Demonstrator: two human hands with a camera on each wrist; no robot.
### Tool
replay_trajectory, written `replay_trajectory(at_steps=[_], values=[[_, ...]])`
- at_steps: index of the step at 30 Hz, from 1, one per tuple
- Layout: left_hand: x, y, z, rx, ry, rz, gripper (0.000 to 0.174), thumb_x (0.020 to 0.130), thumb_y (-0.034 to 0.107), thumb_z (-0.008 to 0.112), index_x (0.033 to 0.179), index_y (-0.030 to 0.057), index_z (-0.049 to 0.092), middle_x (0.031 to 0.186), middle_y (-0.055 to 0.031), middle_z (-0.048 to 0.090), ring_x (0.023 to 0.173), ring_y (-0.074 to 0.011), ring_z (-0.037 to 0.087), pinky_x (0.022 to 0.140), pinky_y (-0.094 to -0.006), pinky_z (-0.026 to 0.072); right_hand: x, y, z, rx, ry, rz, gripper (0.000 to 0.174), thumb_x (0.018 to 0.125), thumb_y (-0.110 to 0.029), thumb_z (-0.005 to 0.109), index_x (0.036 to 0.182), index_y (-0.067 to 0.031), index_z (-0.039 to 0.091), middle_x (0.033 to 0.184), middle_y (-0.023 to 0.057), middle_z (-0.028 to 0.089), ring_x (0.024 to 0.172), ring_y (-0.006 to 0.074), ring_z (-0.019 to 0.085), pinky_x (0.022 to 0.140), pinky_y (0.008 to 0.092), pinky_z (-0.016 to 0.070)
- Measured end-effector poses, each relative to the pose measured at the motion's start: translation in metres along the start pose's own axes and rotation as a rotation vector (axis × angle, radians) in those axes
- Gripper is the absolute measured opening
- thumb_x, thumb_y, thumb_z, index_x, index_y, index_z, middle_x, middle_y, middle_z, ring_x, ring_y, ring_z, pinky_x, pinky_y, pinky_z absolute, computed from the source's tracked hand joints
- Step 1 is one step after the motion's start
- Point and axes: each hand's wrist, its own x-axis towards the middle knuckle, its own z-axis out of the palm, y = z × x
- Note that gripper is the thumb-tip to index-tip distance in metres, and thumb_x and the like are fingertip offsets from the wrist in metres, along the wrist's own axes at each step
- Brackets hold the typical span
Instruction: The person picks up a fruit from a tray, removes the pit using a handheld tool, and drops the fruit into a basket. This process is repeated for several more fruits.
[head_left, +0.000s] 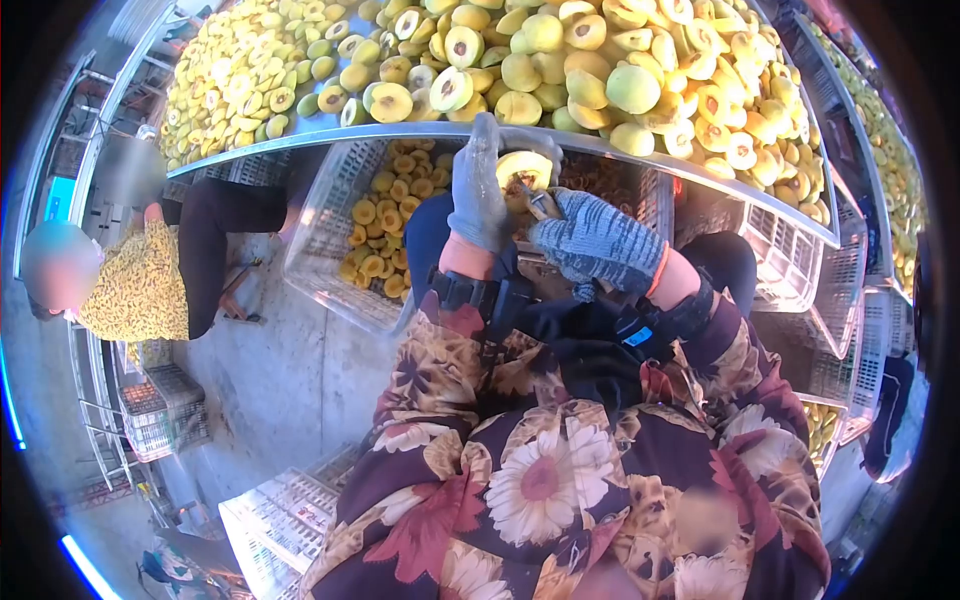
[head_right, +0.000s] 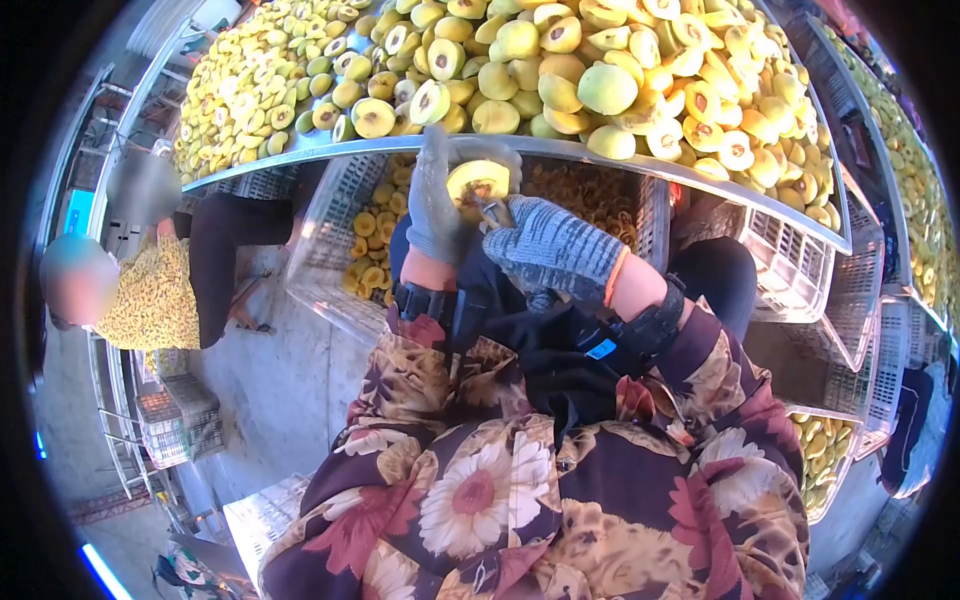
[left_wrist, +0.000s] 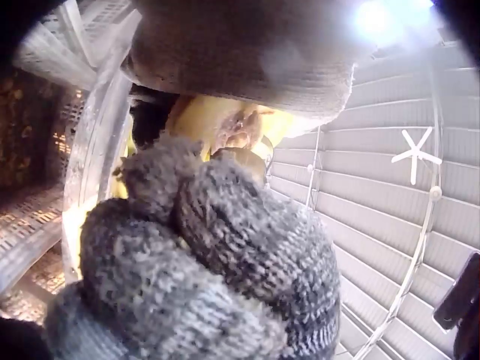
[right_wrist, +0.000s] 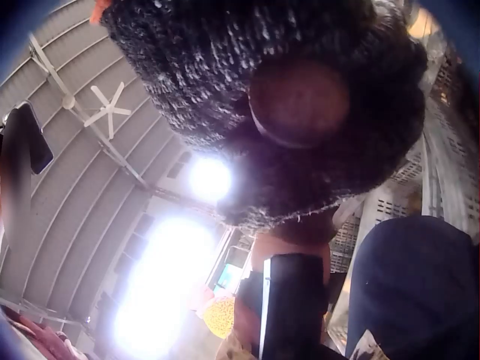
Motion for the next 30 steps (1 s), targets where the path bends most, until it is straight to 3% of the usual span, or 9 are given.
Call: replay_trajectory(at_steps=[1,4,7,14,18,23,26,29,30], values=[[-0.001,0.001,0.000,0.064,-0.003,0.090,0.070,0.097,0.055,0.030,0.088,-0.0072,0.062,0.078,-0.0178,0.067,0.067,-0.0225,0.065,0.065,-0.0315,0.0544,0.001,0.010,-0.004,-0.208,-0.039,-0.311,0.022,0.089,-0.021,0.057,0.100,-0.0026,0.055,0.066,0.0049,0.053,0.048,0.0177,0.054,0.041,0.0294,0.0453],[0.000,0.009,0.004,0.018,0.039,0.069,0.066,0.098,0.050,0.035,0.080,-0.0065,0.064,0.076,-0.0167,0.067,0.064,-0.0216,0.065,0.063,-0.0300,0.0534,-0.003,0.018,-0.003,0.163,-0.185,-0.300,0.017,0.091,-0.023,0.058,0.095,-0.0068,0.057,0.066,-0.0002,0.052,0.051,0.0095,0.050,0.044,0.0238,0.0410],[0.002,0.012,0.005,-0.037,0.076,-0.044,0.063,0.098,0.047,0.040,0.074,-0.0062,0.065,0.072,-0.0154,0.067,0.060,-0.0207,0.064,0.060,-0.0286,0.0526,-0.013,-0.005,-0.007,0.664,-0.161,0.191,0.019,0.091,-0.025,0.060,0.095,-0.0066,0.057,0.065,-0.0014,0.052,0.049,0.0075,0.048,0.043,0.0228,0.0391],[0.014,-0.019,-0.001,-0.116,0.146,0.061,0.045,0.096,0.035,0.050,0.077,-0.0041,0.061,0.072,-0.0156,0.065,0.062,-0.0237,0.064,0.058,-0.0319,0.0526,-0.012,-0.012,-0.011,0.928,-0.175,0.312,0.014,0.090,-0.020,0.060,0.094,-0.0075,0.057,0.065,-0.0010,0.052,0.046,0.0089,0.047,0.039,0.0228,0.0361],[0.020,0.004,0.005,-0.072,0.117,-0.208,0.042,0.094,0.034,0.055,0.075,-0.0030,0.059,0.068,-0.0147,0.065,0.057,-0.0239,0.064,0.054,-0.0330,0.0524,-0.011,-0.003,-0.012,0.663,-0.104,0.243,0.013,0.092,-0.015,0.056,0.101,-0.0071,0.053,0.065,0.0007,0.051,0.045,0.0097,0.047,0.034,0.0221,0.0333],[0.021,-0.008,0.009,-0.073,0.318,-0.036,0.036,0.093,0.030,0.059,0.073,0.0000,0.064,0.067,-0.0035,0.064,0.053,-0.0075,0.055,0.048,-0.0234,0.0441,-0.007,0.000,-0.017,1.370,-0.212,0.494,0.010,0.092,-0.009,0.052,0.101,-0.0056,0.051,0.069,0.0000,0.052,0.045,0.0066,0.044,0.035,0.0203,0.0331],[0.028,-0.031,0.005,-0.077,0.280,-0.007,0.035,0.094,0.028,0.058,0.074,0.0001,0.064,0.069,-0.0024,0.064,0.056,-0.0060,0.055,0.050,-0.0224,0.0433,-0.008,0.005,-0.016,1.229,-0.130,0.446,0.010,0.092,-0.010,0.052,0.101,-0.0047,0.051,0.068,-0.0002,0.051,0.045,0.0069,0.045,0.035,0.0201,0.0328],[0.026,-0.013,0.012,-0.175,0.198,-0.152,0.036,0.094,0.028,0.057,0.074,-0.0022,0.062,0.068,-0.0081,0.064,0.056,-0.0137,0.059,0.052,-0.0248,0.0476,-0.006,0.048,-0.012,0.584,-0.098,-0.008,0.013,0.092,-0.012,0.054,0.101,-0.0026,0.052,0.067,0.0007,0.051,0.045,0.0070,0.045,0.035,0.0198,0.0319],[0.026,-0.015,0.010,-0.183,0.201,-0.170,0.037,0.094,0.029,0.058,0.075,-0.0025,0.062,0.068,-0.0114,0.065,0.057,-0.0176,0.062,0.053,-0.0265,0.0499,-0.007,0.050,-0.015,0.783,-0.149,0.117,0.014,0.093,-0.013,0.052,0.102,-0.0016,0.053,0.067,0.0010,0.051,0.046,0.0069,0.045,0.035,0.0198,0.0322]])
